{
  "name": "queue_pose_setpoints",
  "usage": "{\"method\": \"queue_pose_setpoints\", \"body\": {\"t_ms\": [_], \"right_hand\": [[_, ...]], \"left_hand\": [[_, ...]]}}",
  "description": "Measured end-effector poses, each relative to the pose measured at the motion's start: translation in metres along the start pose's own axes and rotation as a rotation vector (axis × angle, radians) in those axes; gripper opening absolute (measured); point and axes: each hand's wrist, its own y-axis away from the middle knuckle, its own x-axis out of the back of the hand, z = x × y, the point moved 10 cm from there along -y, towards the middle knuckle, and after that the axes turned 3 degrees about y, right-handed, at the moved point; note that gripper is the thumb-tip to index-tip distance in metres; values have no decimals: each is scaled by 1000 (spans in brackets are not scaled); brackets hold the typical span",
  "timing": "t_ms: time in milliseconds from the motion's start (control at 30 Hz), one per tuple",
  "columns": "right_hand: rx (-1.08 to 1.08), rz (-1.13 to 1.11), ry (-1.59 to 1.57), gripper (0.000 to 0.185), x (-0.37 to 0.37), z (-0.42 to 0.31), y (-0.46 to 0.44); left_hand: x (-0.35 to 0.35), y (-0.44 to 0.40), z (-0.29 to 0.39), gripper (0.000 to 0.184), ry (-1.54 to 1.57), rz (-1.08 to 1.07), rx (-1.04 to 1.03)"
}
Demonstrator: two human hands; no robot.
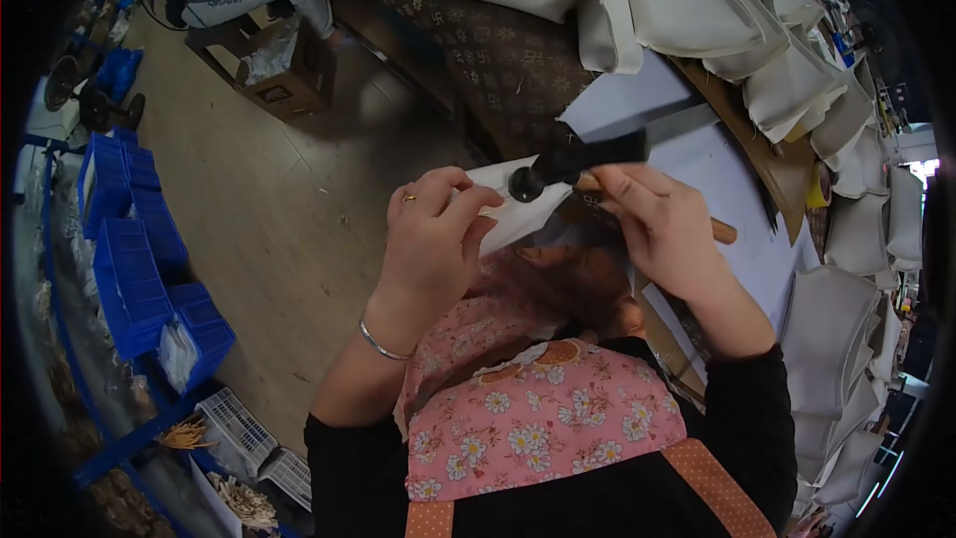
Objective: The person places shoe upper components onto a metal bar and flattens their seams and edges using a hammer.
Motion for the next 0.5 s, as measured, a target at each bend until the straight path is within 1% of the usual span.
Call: {"method": "queue_pose_setpoints", "body": {"t_ms": [33,67,200,267,300,367,400,433,500], "right_hand": [[-53,-74,114,52,-10,5,-1],[-3,-76,164,52,-4,3,-3],[13,-146,222,52,5,0,-3],[61,-48,245,54,21,-5,0],[62,-54,242,54,15,-4,1],[113,223,-11,52,27,-10,6],[131,11,-1,51,8,-9,2],[134,16,2,51,10,-14,-4],[21,-135,211,51,0,-14,-17]], "left_hand": [[2,1,-5,27,84,23,17],[6,2,-11,26,166,56,38],[13,8,-14,26,160,88,56],[13,8,-8,30,108,80,15],[13,8,-10,30,109,81,22],[14,10,-7,31,98,98,-18],[13,11,-6,31,98,98,-18],[12,10,-8,31,118,93,7],[11,9,-11,31,139,88,23]]}}
